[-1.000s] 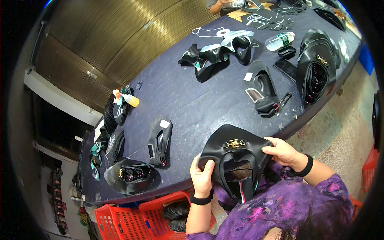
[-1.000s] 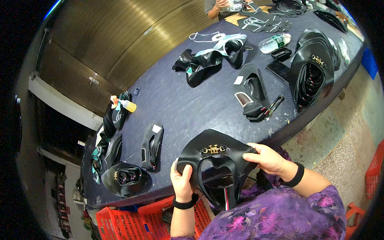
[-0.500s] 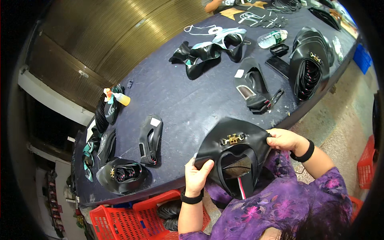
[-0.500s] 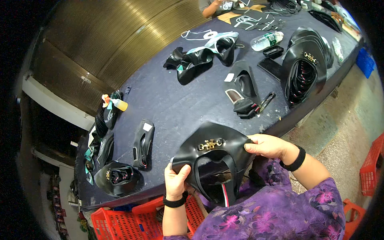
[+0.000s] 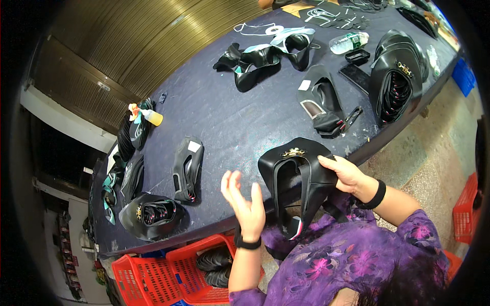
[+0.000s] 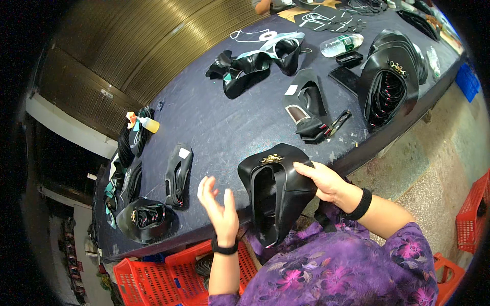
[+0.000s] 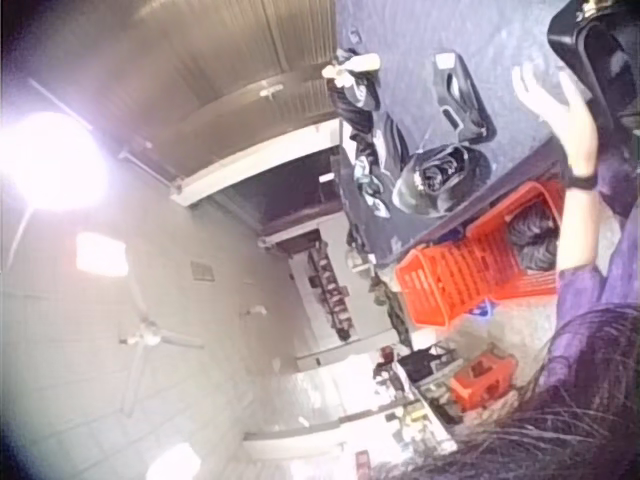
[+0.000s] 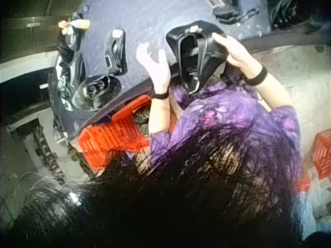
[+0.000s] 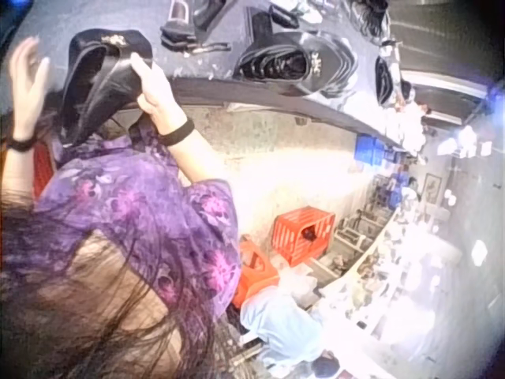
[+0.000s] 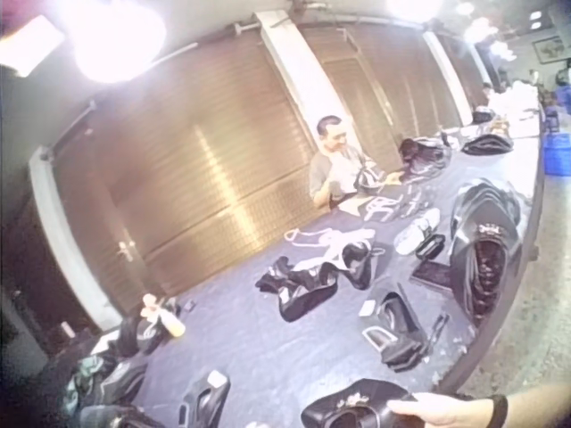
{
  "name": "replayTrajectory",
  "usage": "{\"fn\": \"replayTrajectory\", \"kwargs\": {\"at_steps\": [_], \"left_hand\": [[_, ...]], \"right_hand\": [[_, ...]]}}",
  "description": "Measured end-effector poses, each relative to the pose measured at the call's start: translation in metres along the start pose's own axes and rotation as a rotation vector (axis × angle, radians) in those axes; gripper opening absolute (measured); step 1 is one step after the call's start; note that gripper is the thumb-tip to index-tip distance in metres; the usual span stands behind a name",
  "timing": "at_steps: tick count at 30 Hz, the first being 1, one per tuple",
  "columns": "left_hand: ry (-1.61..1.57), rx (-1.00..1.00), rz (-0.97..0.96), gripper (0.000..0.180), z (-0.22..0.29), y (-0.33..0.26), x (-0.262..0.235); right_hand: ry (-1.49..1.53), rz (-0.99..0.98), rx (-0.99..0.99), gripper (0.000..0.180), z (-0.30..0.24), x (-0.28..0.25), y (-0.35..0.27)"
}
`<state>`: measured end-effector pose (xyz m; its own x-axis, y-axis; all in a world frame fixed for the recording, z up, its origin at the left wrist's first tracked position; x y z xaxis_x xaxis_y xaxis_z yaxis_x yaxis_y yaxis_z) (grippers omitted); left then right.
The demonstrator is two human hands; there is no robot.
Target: Assembling the inner lining and heel components into shoe uppers at a manufacturing station.
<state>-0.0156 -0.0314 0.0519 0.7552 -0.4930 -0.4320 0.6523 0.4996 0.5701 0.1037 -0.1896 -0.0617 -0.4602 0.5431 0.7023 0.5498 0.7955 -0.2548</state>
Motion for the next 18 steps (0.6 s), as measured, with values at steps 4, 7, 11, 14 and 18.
{"fn": "replayTrajectory", "kwargs": {"at_steps": [4, 7, 11, 14, 18], "left_hand": [[-0.111, 0.037, -0.511, 0.047, 0.042, -0.042, 0.007], [0.125, 0.075, -0.567, 0.046, 0.054, -0.060, 0.017], [0.180, 0.039, -0.582, 0.034, 0.032, -0.070, 0.017], [0.041, -0.068, -0.551, 0.016, 0.024, -0.069, 0.010], [-0.053, 0.001, -0.531, 0.013, 0.027, -0.067, 0.005]], "right_hand": [[0.166, 0.005, 0.011, 0.031, 0.005, 0.017, -0.001], [0.179, -0.028, 0.042, 0.037, 0.010, 0.028, 0.000], [0.177, -0.065, 0.013, 0.048, 0.013, 0.032, -0.001], [0.227, -0.107, -0.012, 0.052, 0.016, 0.037, -0.006], [0.313, -0.045, 0.034, 0.040, 0.044, 0.019, -0.013]]}}
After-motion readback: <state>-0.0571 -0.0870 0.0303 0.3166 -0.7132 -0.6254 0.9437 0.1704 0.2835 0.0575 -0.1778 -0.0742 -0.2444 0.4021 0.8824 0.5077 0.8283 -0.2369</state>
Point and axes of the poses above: each hand's wrist, its own y-axis towards the middle knuckle, its own x-axis out of the palm, z = x × y, the point moved 9 cm from there along y, towards the middle knuckle, and after that the axes turned 4 degrees about -y, right-handed, at the moved point
